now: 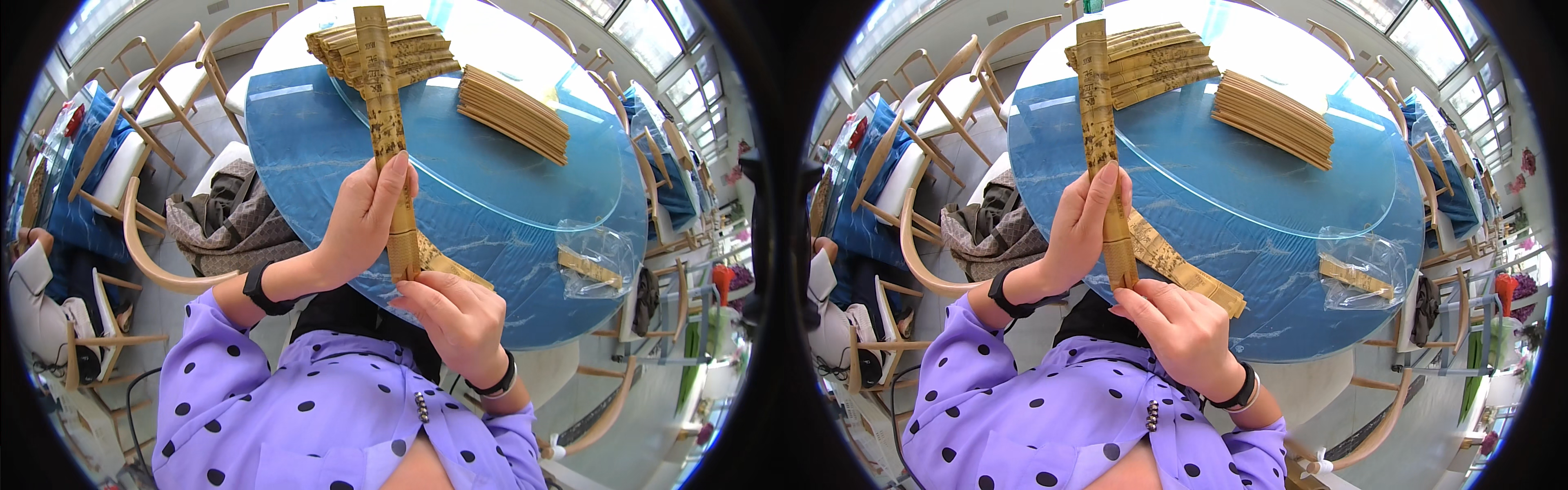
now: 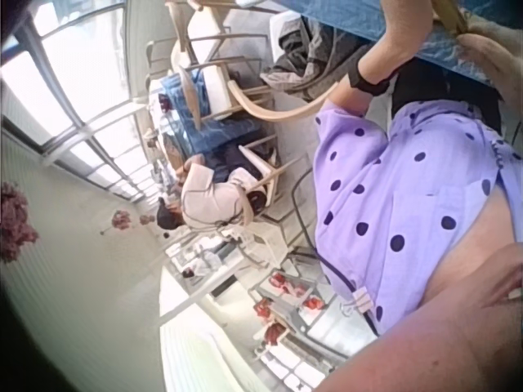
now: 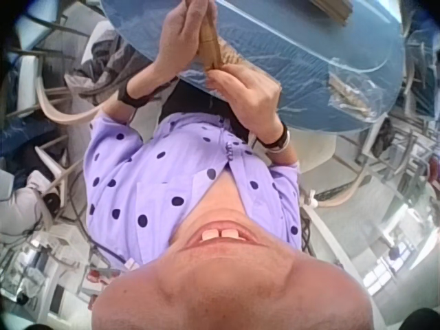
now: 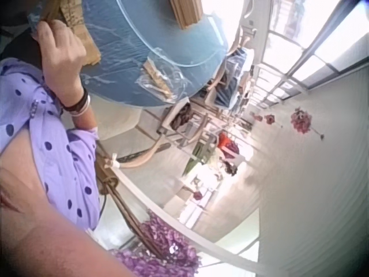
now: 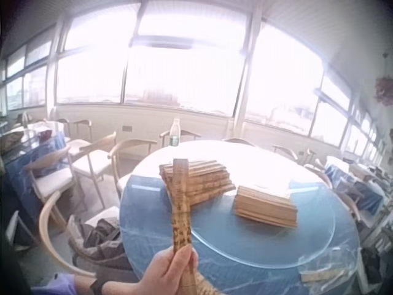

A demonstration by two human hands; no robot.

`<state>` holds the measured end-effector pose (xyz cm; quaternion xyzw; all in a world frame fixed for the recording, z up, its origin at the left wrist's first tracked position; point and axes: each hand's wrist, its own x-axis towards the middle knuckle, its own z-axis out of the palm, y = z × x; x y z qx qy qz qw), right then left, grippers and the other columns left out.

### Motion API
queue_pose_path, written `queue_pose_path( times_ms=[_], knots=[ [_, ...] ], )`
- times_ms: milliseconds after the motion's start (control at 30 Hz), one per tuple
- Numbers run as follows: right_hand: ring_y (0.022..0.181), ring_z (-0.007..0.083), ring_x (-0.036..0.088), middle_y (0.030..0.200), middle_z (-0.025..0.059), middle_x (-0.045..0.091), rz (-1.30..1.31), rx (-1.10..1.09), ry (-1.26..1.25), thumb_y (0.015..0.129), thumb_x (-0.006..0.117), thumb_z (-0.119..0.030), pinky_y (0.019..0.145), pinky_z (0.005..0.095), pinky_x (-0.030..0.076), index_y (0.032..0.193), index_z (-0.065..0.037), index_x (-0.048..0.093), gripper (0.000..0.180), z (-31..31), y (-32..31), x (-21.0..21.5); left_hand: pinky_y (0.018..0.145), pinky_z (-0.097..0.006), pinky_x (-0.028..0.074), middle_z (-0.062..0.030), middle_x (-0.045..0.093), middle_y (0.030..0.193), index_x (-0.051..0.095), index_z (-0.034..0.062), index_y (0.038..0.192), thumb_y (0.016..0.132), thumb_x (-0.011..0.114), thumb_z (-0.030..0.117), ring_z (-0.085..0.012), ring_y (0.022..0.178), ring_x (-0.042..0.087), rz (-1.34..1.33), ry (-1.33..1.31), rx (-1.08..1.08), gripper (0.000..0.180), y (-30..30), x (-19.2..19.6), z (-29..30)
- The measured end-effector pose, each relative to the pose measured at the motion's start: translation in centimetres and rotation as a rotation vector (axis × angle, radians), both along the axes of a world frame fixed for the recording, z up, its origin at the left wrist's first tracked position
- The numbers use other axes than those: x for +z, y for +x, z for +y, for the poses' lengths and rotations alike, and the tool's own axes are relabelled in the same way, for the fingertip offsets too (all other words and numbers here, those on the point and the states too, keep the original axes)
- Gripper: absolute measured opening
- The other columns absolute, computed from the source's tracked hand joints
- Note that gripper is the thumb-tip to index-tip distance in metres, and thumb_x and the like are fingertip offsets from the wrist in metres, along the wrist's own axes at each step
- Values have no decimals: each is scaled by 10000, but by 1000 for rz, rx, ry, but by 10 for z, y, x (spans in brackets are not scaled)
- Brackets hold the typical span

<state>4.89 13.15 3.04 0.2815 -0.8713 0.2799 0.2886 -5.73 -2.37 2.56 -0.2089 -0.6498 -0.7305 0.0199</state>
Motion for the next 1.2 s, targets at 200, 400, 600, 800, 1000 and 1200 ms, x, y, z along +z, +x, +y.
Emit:
queue_pose_path(
  times_ms=[200,400,600,800,1000,1200],
  knots=[
    [732,194,697,973,71,714,-8,-6,44,767,777,-83,571,286,521,1038,-63,754,272,7,6,0,625,-284,406,-9,512,737,568,49,871,1141,391,356,-99,675,462,-57,-10,-9,446,2,-7,3],
    [868,215,669,981,27,681,69,-67,33,746,770,-77,706,331,537,991,-96,770,246,2,-1,-1,638,-231,394,19,522,756,567,67,913,1142,383,384,-58,681,462,-86,22,-59,432,6,-23,8],
    [944,213,667,1002,12,684,65,-59,101,718,735,-69,794,370,531,984,-108,776,271,0,0,-2,644,-230,396,16,529,770,568,64,921,1141,386,383,-61,691,462,-70,5,-70,429,3,-24,6],
    [923,223,677,1000,13,686,61,-40,110,730,732,-58,789,369,532,972,-100,774,249,0,0,2,640,-232,394,15,523,768,566,57,925,1142,384,379,-63,687,455,-69,-45,-45,428,6,-25,4],
    [875,231,682,983,27,682,69,-28,70,743,742,-57,749,374,538,949,-81,759,209,-4,-5,0,647,-223,391,18,523,776,566,57,938,1141,389,377,-61,695,457,-114,26,-81,418,5,-24,6],
    [823,242,684,975,50,671,70,14,-54,735,806,-93,669,331,551,946,-54,720,230,-4,-26,6,649,-220,407,16,536,788,576,68,944,1128,433,384,-56,699,472,-172,80,-124,393,-19,-13,-2]
  ],
)
